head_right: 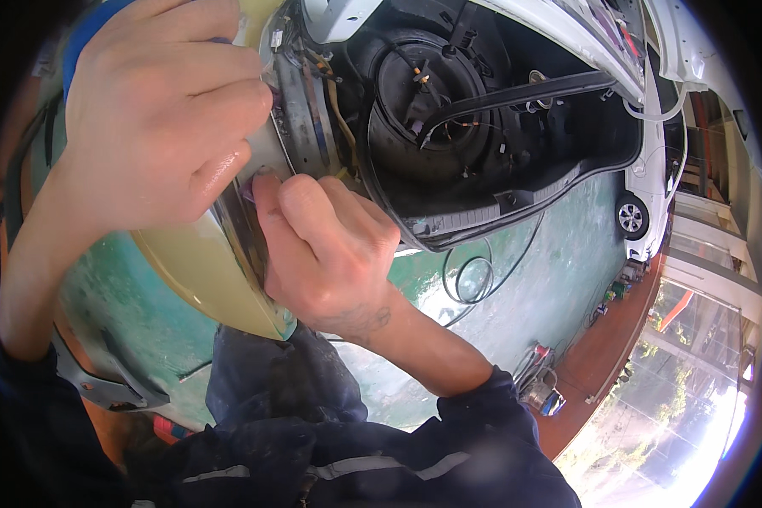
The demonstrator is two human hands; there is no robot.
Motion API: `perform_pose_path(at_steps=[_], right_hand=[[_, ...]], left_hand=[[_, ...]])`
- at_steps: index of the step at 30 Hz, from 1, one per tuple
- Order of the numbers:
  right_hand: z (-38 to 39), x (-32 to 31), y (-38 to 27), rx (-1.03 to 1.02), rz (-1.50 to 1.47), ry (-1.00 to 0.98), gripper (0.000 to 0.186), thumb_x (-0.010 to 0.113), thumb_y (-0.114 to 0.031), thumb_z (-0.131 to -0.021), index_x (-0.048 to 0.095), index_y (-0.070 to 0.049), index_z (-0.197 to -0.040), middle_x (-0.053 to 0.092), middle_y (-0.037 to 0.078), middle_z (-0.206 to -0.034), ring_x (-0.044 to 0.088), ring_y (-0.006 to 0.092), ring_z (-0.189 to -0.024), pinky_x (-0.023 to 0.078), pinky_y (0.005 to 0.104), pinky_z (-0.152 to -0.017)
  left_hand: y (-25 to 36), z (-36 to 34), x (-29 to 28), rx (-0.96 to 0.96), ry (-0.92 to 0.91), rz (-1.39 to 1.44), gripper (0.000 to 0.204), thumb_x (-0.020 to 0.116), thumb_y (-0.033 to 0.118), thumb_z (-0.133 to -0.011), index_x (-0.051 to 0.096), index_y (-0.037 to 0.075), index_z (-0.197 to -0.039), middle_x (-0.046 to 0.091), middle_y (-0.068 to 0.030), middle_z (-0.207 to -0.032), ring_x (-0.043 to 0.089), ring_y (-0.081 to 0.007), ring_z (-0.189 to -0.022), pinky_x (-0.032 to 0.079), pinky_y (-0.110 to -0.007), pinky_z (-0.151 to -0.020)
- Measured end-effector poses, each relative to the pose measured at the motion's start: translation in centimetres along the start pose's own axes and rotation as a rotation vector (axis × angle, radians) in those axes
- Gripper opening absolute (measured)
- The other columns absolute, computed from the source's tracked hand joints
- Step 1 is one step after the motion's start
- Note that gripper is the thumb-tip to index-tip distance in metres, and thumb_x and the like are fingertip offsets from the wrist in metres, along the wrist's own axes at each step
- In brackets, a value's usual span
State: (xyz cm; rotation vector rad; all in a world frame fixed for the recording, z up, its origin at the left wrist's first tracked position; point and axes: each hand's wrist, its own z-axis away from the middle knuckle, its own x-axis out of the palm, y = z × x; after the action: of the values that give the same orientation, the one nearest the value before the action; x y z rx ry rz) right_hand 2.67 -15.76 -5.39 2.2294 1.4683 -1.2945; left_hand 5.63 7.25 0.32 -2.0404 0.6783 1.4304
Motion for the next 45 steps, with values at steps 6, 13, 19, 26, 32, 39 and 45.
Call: perform_pose_path(at_steps=[6,13,19,26,32,39,45], right_hand=[[8.0,-6.3,-3.0,0.58,-0.501,-0.008,0.051,0.073,0.001,-0.089,0.056,0.004,-0.137,0.062,0.015,-0.108,0.061,0.0201,-0.095,0.052,0.031,-0.08],[12.4,-5.3,-5.5,0.806,-0.897,0.008,0.059,0.082,0.005,-0.085,0.05,-0.002,-0.135,0.051,0.021,-0.135,0.064,0.0186,-0.093,0.053,0.0299,-0.08],[15.9,-3.1,-7.7,0.962,-0.653,0.231,0.023,0.083,0.004,-0.082,0.073,-0.001,-0.102,0.073,0.011,-0.098,0.071,0.0238,-0.082,0.054,0.0305,-0.074],[15.7,1.4,-6.2,0.842,-0.689,0.451,0.033,0.073,0.017,-0.079,0.065,0.001,-0.106,0.07,0.012,-0.09,0.068,0.0266,-0.076,0.053,0.0344,-0.064],[13.8,5.9,-3.9,0.597,-0.433,0.682,0.028,0.071,0.01,-0.071,0.07,-0.001,-0.097,0.066,0.012,-0.09,0.063,0.0268,-0.076,0.051,0.0346,-0.066],[11.8,7.3,-2.4,0.609,-0.192,0.689,0.03,0.089,-0.012,-0.064,0.073,-0.011,-0.089,0.056,0.008,-0.093,0.053,0.0264,-0.084,0.043,0.0379,-0.069],[13.1,7.6,-2.0,0.586,-0.13,0.63,0.04,0.095,-0.016,-0.064,0.073,-0.01,-0.097,0.056,0.01,-0.101,0.051,0.0298,-0.095,0.043,0.0441,-0.081]], left_hand=[[-0.3,-0.6,-1.6,0.041,-0.039,-0.035,0.042,0.072,0.019,-0.079,0.067,0.008,-0.119,0.072,-0.014,-0.115,0.068,-0.0339,-0.107,0.054,-0.043,-0.094],[-0.3,-1.7,-1.7,0.007,0.216,-0.142,0.052,0.074,0.008,-0.073,0.063,0.009,-0.124,0.065,-0.0086,-0.136,0.061,-0.0301,-0.119,0.046,-0.041,-0.1],[0.8,-2.3,-1.1,0.051,0.259,-0.045,0.017,0.073,0.002,-0.075,0.07,0.002,-0.092,0.074,-0.0082,-0.09,0.07,-0.0299,-0.085,0.055,-0.036,-0.078],[5.7,-2.3,-2.5,0.178,-0.06,-0.019,0.018,0.07,0.003,-0.07,0.068,0.002,-0.088,0.075,-0.0137,-0.092,0.068,-0.0321,-0.084,0.053,-0.041,-0.085],[5.6,-2.8,-2.6,0.23,-0.137,-0.004,0.018,0.068,0.003,-0.069,0.068,0.0,-0.087,0.074,-0.0172,-0.092,0.068,-0.0326,-0.084,0.052,-0.043,-0.089],[4.0,-2.1,-3.4,0.254,-0.264,0.071,0.015,0.06,0.005,-0.087,0.065,-0.004,-0.098,0.07,-0.0261,-0.107,0.066,-0.0352,-0.102,0.049,-0.05,-0.103],[3.1,-2.3,-3.7,0.363,-0.229,0.105,0.018,0.064,0.006,-0.08,0.067,-0.005,-0.095,0.072,-0.0254,-0.1,0.065,-0.0334,-0.092,0.048,-0.043,-0.092]])
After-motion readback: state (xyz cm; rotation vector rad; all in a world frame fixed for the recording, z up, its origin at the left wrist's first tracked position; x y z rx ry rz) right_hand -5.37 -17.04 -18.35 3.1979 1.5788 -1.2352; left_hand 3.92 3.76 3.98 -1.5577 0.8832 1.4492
